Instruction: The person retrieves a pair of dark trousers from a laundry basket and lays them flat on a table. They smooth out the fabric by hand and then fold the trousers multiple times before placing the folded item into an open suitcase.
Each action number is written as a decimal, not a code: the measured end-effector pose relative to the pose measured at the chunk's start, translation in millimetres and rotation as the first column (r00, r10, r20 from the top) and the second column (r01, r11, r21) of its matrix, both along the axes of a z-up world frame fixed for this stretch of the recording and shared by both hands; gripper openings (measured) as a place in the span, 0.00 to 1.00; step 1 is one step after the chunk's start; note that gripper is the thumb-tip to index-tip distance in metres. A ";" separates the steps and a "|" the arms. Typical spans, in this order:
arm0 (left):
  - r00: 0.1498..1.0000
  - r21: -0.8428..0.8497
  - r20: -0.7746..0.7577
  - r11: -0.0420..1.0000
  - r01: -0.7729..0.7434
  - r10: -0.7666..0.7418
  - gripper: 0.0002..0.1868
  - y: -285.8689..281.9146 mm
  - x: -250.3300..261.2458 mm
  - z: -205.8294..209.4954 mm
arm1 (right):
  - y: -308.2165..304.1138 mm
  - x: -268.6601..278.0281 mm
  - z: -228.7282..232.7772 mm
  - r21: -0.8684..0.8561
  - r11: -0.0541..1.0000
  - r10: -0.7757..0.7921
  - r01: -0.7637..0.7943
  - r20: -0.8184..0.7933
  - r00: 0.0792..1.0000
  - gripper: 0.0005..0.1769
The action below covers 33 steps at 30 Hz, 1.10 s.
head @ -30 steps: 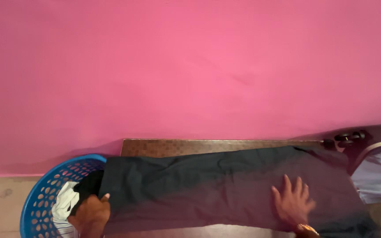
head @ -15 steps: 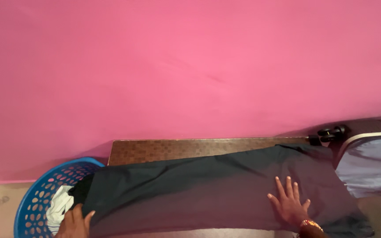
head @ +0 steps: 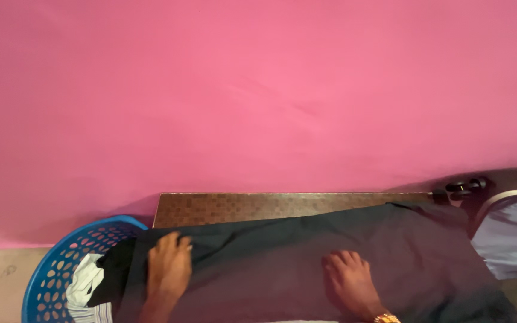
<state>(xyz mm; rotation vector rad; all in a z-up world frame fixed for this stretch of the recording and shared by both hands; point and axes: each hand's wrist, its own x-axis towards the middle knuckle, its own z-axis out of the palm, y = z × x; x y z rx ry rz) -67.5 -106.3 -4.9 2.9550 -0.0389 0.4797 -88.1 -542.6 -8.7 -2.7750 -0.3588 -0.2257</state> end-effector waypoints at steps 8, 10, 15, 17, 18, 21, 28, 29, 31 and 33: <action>0.935 -0.105 -0.330 0.989 0.102 -0.132 0.20 -37.2 65.9 -10.3 | 27.5 49.4 1.7 -0.139 0.984 0.082 -0.110 -0.190 0.978 0.33; 0.928 -0.104 -0.351 0.990 0.093 -0.125 0.12 -29.7 73.7 -22.4 | 29.5 53.3 -7.1 -0.281 0.952 0.041 -0.124 -0.285 0.958 0.40; 0.987 -0.156 -0.145 0.987 0.050 -0.073 0.07 -15.3 80.8 -27.0 | 27.8 48.0 -24.5 -0.393 0.909 0.018 -0.139 -0.298 0.954 0.43; 1.000 -0.061 0.012 0.998 0.002 -0.001 0.07 -23.0 73.3 -23.6 | 27.5 48.9 -28.9 -0.403 0.904 0.033 -0.140 -0.263 0.964 0.43; 0.995 -0.014 0.096 0.999 -0.029 0.030 0.07 -27.2 68.5 -21.5 | 29.5 50.7 -30.6 -0.406 0.903 0.042 -0.140 -0.243 0.969 0.43; 0.988 0.082 0.153 0.997 0.003 -0.015 0.09 -42.1 43.4 -21.5 | 38.0 48.2 -28.3 -0.437 0.892 0.011 -0.113 -0.231 0.973 0.42; 0.990 -0.040 -0.113 0.995 -0.090 0.085 0.41 -23.9 -12.3 -37.3 | 41.2 28.2 -19.7 -0.282 0.959 -0.055 -0.025 -0.275 0.960 0.39; 0.977 -0.012 -0.197 0.996 -0.086 0.082 0.43 -22.0 -10.5 -39.4 | 40.2 27.6 -24.7 -0.281 0.960 -0.074 -0.007 -0.277 0.958 0.39; 0.967 -0.007 -0.247 0.998 -0.068 0.064 0.44 -12.1 -7.9 -42.3 | 38.3 25.3 -35.0 -0.268 0.963 -0.075 -0.005 -0.286 0.955 0.39; 0.984 -0.068 -0.177 0.997 -0.034 0.021 0.46 -5.4 0.4 -46.8 | 31.0 26.1 -40.7 -0.258 0.966 -0.050 -0.030 -0.296 0.954 0.39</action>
